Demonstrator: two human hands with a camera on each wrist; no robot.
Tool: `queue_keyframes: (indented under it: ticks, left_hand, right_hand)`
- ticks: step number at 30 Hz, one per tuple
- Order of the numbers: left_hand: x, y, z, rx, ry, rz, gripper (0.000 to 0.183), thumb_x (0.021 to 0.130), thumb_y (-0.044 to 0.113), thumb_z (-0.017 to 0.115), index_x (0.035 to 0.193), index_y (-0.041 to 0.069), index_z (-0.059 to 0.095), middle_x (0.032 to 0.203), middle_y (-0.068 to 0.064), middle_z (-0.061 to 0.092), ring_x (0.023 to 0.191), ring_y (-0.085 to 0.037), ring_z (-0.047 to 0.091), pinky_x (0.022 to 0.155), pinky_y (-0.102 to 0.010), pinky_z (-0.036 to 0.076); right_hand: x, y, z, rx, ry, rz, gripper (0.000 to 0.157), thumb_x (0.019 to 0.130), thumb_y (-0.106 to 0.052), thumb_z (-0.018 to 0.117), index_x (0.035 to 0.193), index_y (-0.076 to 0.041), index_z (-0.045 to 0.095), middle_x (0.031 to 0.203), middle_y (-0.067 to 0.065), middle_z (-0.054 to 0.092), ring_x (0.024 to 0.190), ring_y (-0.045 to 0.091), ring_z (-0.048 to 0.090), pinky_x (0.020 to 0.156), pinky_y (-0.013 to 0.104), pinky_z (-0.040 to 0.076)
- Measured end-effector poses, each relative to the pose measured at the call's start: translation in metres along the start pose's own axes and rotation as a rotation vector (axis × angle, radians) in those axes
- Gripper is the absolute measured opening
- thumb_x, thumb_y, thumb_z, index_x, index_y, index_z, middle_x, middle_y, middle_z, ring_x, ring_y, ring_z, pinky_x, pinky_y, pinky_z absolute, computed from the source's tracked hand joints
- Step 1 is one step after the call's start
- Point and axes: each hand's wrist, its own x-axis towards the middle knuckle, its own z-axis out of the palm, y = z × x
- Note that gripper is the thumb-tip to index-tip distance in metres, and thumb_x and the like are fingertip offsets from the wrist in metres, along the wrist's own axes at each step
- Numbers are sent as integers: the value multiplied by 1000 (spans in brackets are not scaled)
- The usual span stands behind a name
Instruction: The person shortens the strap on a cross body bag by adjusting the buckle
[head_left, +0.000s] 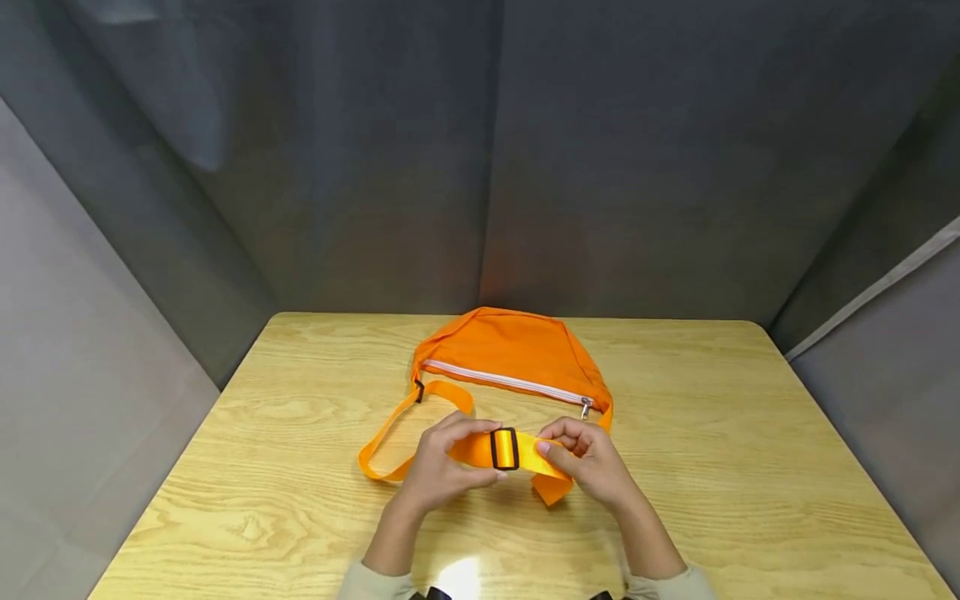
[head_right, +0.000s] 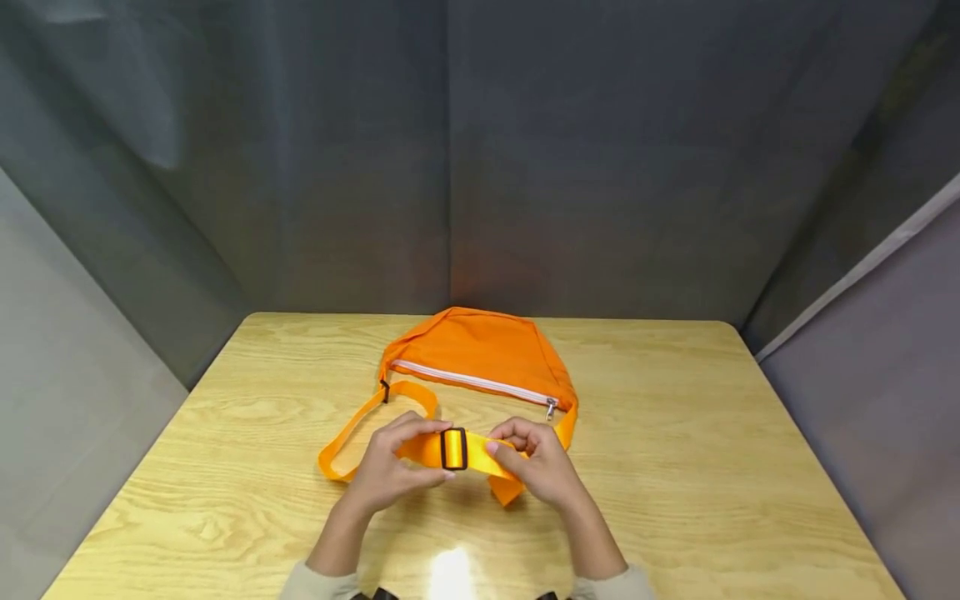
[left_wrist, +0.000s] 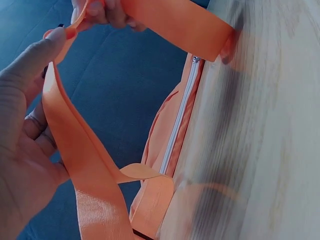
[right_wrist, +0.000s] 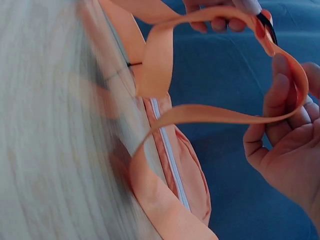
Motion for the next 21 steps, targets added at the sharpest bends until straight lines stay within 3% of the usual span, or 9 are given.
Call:
queue_keyframes:
  ticks: [8, 16, 21]
  left_hand:
    - [2, -5, 2, -15, -19, 22, 49, 58, -4, 85, 104, -3, 67, 93, -12, 63, 84, -29, 57, 76, -36, 49]
    - [-3, -10, -2, -53, -15, 17, 49, 59, 0, 86, 105, -1, 67, 95, -9, 64, 87, -25, 57, 81, -35, 47]
    - [-7, -12, 1, -58, -30, 59, 50, 58, -3, 86, 104, -1, 67, 95, -9, 64, 85, -24, 58, 79, -34, 48]
  right_hand:
    - [5, 4, 9, 108, -51, -50, 10, 90, 4, 56, 90, 14, 56, 72, 3, 62, 57, 7, 52, 49, 20, 45]
    - [5, 8, 8, 73, -12, -1, 12, 89, 3, 57, 94, 14, 55, 77, 10, 63, 63, 10, 56, 55, 23, 50]
    - [2, 10, 15, 132, -14, -28, 12, 88, 5, 56, 91, 16, 53, 74, 4, 63, 60, 7, 53, 53, 20, 47]
